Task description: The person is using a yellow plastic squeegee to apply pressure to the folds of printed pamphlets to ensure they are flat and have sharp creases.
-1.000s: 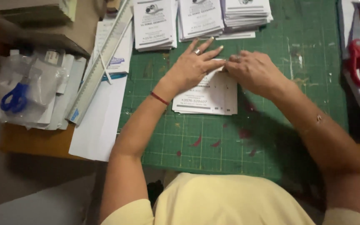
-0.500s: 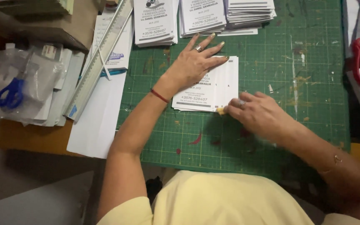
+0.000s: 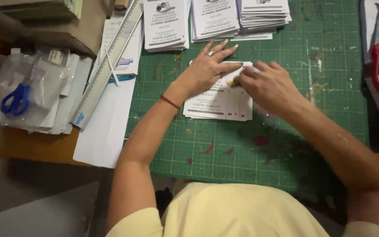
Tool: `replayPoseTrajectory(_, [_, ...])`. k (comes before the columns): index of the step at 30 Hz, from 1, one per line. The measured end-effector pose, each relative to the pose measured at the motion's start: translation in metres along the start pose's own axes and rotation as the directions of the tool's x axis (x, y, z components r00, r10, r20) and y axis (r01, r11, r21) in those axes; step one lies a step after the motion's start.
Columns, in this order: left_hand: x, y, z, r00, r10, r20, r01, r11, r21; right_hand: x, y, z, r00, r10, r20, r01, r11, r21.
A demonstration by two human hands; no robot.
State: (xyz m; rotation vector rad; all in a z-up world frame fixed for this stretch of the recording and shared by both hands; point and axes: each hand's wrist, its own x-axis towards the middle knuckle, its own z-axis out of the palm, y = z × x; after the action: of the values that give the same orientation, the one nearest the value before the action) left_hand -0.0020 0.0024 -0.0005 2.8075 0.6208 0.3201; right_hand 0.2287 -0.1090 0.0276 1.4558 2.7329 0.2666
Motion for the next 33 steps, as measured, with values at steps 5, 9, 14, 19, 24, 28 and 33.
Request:
replayPoseTrajectory(5, [0.003,-0.009,0.007,1.000,0.021,-0.005,-0.021,0.998,0.052,0.018,0.003,0.034,0.953,-0.034,-0.301,-0.015,0.987,-0.158])
replayPoseTrajectory(9, [0.003,0.011,-0.008,0.994,-0.083,0.069,0.082,0.996,0.019,-0.005,-0.020,0.020,0.998,-0.004,-0.056,0.003,1.000,-0.012])
replayPoseTrajectory(14, [0.001,0.007,-0.001,0.995,-0.077,0.062,0.073,0.996,0.056,-0.053,-0.052,0.020,0.992,-0.129,-0.007,0.129,0.991,0.018])
replayPoseTrajectory(19, [0.000,-0.001,0.008,0.998,0.049,-0.045,-0.042,0.990,0.136,-0.070,-0.058,0.004,0.980,-0.195,-0.040,0.197,0.977,0.078])
replayPoseTrajectory(24, [-0.002,0.012,-0.002,0.986,0.142,-0.085,-0.108,0.942,0.317,-0.064,-0.037,-0.052,0.940,0.068,0.335,-0.217,0.876,0.430])
replayPoseTrajectory(28, [-0.011,0.037,-0.016,0.945,0.238,-0.225,-0.174,0.946,0.272,-0.071,0.016,-0.021,0.926,0.312,0.211,-0.376,0.815,0.440])
replayPoseTrajectory(33, [-0.057,0.083,0.007,0.875,0.485,-0.008,-0.481,0.870,0.104,-0.040,0.027,-0.011,0.904,0.365,0.223,-0.428,0.758,0.492])
